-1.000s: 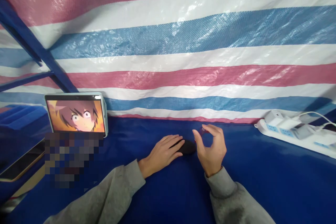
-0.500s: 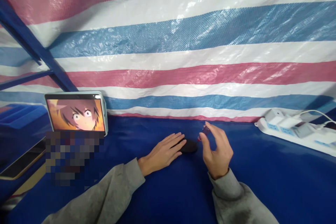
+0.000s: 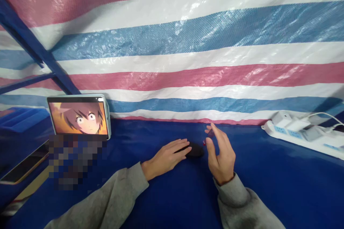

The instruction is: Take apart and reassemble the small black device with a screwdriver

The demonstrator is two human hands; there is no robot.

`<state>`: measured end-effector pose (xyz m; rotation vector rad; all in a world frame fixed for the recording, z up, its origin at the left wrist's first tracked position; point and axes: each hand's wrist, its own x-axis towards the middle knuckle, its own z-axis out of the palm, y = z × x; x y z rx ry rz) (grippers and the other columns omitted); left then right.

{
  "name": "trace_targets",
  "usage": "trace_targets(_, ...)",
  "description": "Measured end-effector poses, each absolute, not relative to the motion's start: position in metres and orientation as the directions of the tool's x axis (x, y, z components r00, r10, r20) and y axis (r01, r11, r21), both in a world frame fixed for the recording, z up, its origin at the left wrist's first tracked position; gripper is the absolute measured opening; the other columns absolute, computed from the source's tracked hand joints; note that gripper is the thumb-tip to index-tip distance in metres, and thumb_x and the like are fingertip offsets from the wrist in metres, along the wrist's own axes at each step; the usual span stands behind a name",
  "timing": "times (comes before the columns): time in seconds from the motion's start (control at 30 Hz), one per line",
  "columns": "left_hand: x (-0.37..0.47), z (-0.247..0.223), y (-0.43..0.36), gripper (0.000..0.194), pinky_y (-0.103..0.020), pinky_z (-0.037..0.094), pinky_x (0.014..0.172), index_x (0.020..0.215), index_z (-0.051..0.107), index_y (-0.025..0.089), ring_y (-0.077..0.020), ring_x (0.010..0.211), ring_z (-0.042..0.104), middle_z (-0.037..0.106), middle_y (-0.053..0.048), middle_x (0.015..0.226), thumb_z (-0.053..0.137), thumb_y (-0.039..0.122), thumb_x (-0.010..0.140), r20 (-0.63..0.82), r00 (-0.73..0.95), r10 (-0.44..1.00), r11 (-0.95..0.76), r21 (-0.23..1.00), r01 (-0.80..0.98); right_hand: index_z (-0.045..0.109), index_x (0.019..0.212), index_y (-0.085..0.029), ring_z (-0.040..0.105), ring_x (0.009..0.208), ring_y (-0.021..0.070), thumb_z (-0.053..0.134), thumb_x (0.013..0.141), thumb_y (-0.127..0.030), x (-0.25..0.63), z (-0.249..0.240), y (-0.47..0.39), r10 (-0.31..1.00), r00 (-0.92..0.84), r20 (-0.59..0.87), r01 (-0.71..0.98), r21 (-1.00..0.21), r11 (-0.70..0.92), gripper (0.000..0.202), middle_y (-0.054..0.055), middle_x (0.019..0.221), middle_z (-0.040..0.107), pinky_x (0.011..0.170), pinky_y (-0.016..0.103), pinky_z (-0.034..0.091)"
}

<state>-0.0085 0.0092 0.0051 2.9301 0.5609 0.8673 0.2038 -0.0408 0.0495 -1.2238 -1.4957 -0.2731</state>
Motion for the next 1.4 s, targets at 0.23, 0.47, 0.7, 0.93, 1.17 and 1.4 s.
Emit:
trace_targets(0.23, -0.01, 0.007, 0.008, 0.043, -0.038, 0.035, 0.12, 0.144, 0.046, 0.014, -0.0211, 0.145, 0.037, 0.047, -0.01, 0.151, 0.045, 0.015, 0.101, 0.437, 0.825, 0.357, -0.934, 0.163, 0.317, 0.047, 0.145, -0.022, 0.068, 0.091, 0.023, 0.055, 0.093, -0.019, 0.2019, 0.0504, -0.0433, 0.495, 0.135, 0.858, 0.795, -0.392, 0.462, 0.053, 0.011, 0.104, 0.072, 0.084, 0.043, 0.056)
trace_targets(0.47, -0.0104, 0.0074, 0.0077, 0.046, -0.038, 0.033, 0.122, 0.146, 0.043, 0.014, -0.0199, 0.147, 0.032, 0.044, -0.01, 0.153, 0.043, 0.012, 0.1, 0.419, 0.838, 0.349, -0.937, 0.179, 0.301, 0.055, 0.138, -0.021, 0.067, 0.085, 0.022, 0.064, 0.089, -0.021, 0.2016, 0.05, -0.0421, 0.433, 0.183, 0.882, 0.832, -0.374, 0.409, 0.05, 0.008, 0.094, 0.071, 0.08, 0.04, 0.056)
trace_targets(0.7, -0.0103, 0.0062, 0.0089, 0.05, -0.04, 0.032, 0.122, 0.147, 0.042, 0.015, -0.0205, 0.148, 0.031, 0.043, -0.01, 0.154, 0.044, 0.009, 0.097, 0.41, 0.848, 0.336, -0.941, 0.176, 0.288, 0.054, 0.139, -0.021, 0.067, 0.092, 0.0226, 0.064, 0.088, -0.019, 0.2014, 0.0518, -0.0416, 0.471, 0.135, 0.872, 0.818, -0.366, 0.443, 0.051, 0.009, 0.1, 0.071, 0.085, 0.04, 0.055)
trace_targets(0.93, -0.0098, 0.0061, 0.0086, 0.046, -0.04, 0.033, 0.121, 0.147, 0.042, 0.015, -0.0208, 0.147, 0.034, 0.045, -0.01, 0.153, 0.042, 0.013, 0.101, 0.422, 0.836, 0.351, -0.936, 0.189, 0.298, 0.046, 0.146, -0.021, 0.066, 0.089, 0.0224, 0.056, 0.093, -0.018, 0.2028, 0.0534, -0.0417, 0.487, 0.114, 0.866, 0.802, -0.37, 0.469, 0.054, 0.01, 0.099, 0.07, 0.082, 0.041, 0.056)
trace_targets(1.17, -0.0095, 0.0072, 0.0081, 0.043, -0.039, 0.034, 0.121, 0.145, 0.045, 0.015, -0.0206, 0.146, 0.035, 0.046, -0.009, 0.152, 0.041, 0.014, 0.102, 0.424, 0.831, 0.361, -0.932, 0.185, 0.311, 0.053, 0.14, -0.022, 0.066, 0.082, 0.0213, 0.064, 0.089, -0.022, 0.2024, 0.0504, -0.0406, 0.438, 0.167, 0.884, 0.838, -0.361, 0.409, 0.052, 0.008, 0.092, 0.07, 0.08, 0.04, 0.057)
trace_targets(1.4, -0.0099, 0.0069, 0.0084, 0.045, -0.039, 0.031, 0.122, 0.146, 0.043, 0.016, -0.0204, 0.147, 0.033, 0.044, -0.009, 0.153, 0.042, 0.014, 0.101, 0.409, 0.837, 0.363, -0.931, 0.182, 0.315, 0.046, 0.145, -0.021, 0.068, 0.089, 0.022, 0.058, 0.092, -0.024, 0.2028, 0.0455, -0.0399, 0.513, 0.186, 0.838, 0.777, -0.445, 0.445, 0.054, 0.01, 0.103, 0.07, 0.083, 0.042, 0.057)
